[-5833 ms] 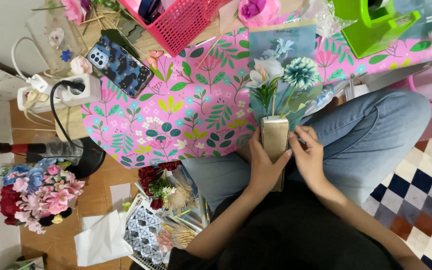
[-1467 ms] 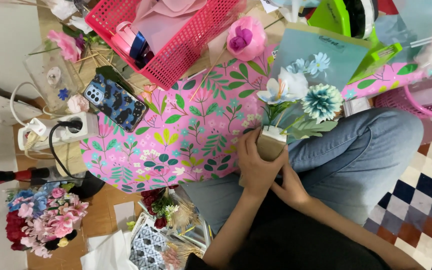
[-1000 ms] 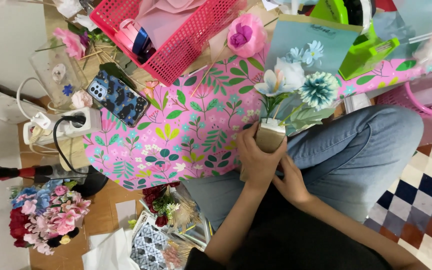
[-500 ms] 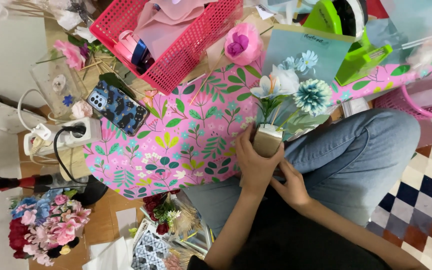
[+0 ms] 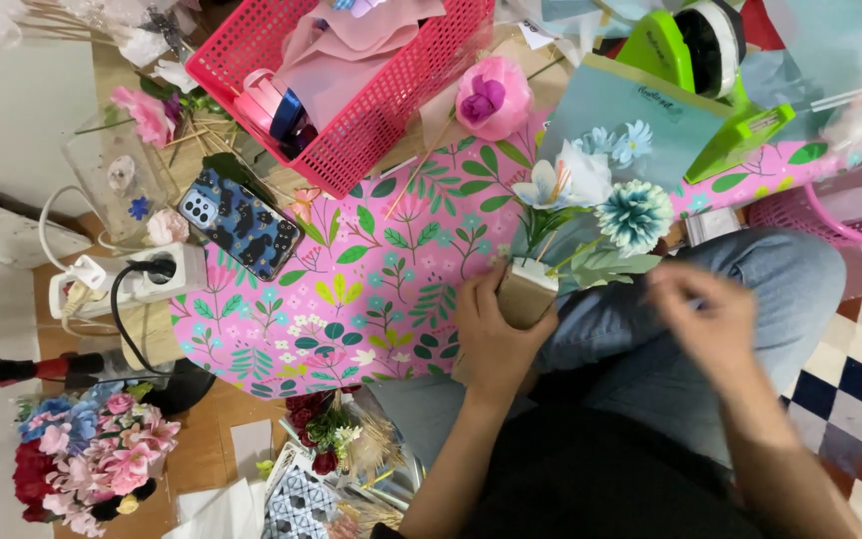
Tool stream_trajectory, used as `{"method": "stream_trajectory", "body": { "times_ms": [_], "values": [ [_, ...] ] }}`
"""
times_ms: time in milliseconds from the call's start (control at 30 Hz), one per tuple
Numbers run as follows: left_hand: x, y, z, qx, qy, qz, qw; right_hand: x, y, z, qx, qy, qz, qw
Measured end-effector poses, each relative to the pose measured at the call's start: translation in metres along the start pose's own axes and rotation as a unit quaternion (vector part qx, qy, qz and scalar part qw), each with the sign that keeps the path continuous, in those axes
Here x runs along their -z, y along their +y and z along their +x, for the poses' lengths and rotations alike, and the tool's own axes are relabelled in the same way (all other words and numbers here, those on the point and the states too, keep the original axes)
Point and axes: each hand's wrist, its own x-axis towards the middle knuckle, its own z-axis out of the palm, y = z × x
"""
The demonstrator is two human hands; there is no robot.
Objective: Assembling and wrapping a small artificial flower bouquet using a cardboard base, decorative paper, and tape.
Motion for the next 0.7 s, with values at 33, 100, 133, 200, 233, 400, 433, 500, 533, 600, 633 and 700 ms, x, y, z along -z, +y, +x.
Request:
{"method": "stream_trajectory", "body": {
  "times_ms": [33,100,133,200,233,400,433,500,533,600,633,700],
  "values": [
    [0.008,0.006,0.001,0.011,-0.011,0.009,1.0,0.028,-0.009,0.014,-0.023,0.075,-0.031,0.996],
    [0.012,0.007,-0.001,0.014,-0.029,0.005,0.999,0.065,0.001,0.042,0.025,0.102,-0.05,0.993],
    [0.014,0.008,-0.002,0.016,-0.046,0.0,0.999,0.083,0.006,0.056,0.074,0.128,-0.069,0.987],
    [0.01,0.006,-0.007,0.011,-0.044,-0.002,0.999,0.084,-0.04,0.09,0.16,0.085,-0.187,0.966],
    [0.008,0.005,-0.009,0.004,-0.041,-0.003,0.999,0.084,-0.064,0.108,0.242,0.035,-0.293,0.924],
    [0.001,-0.005,-0.017,-0.007,-0.039,-0.011,0.999,0.049,-0.055,0.163,0.297,-0.007,-0.478,0.827],
    [0.0,-0.007,-0.019,-0.007,-0.04,-0.02,0.999,0.039,-0.052,0.169,0.298,-0.022,-0.489,0.82],
    [0.0,-0.009,-0.021,-0.004,-0.043,-0.017,0.999,0.031,-0.039,0.177,0.273,-0.042,-0.43,0.86],
    [0.0,-0.011,-0.022,-0.002,-0.046,-0.016,0.999,0.027,-0.032,0.181,0.246,-0.061,-0.37,0.894],
    [-0.001,-0.014,-0.023,-0.004,-0.045,-0.021,0.999,0.025,-0.026,0.188,0.245,-0.063,-0.351,0.902],
    [-0.002,-0.016,-0.024,-0.006,-0.046,-0.027,0.999,0.025,-0.023,0.19,0.243,-0.065,-0.332,0.909],
    [0.0,-0.014,-0.022,-0.003,-0.046,-0.033,0.998,0.024,-0.023,0.19,0.233,-0.061,-0.33,0.913]
  ]
}}
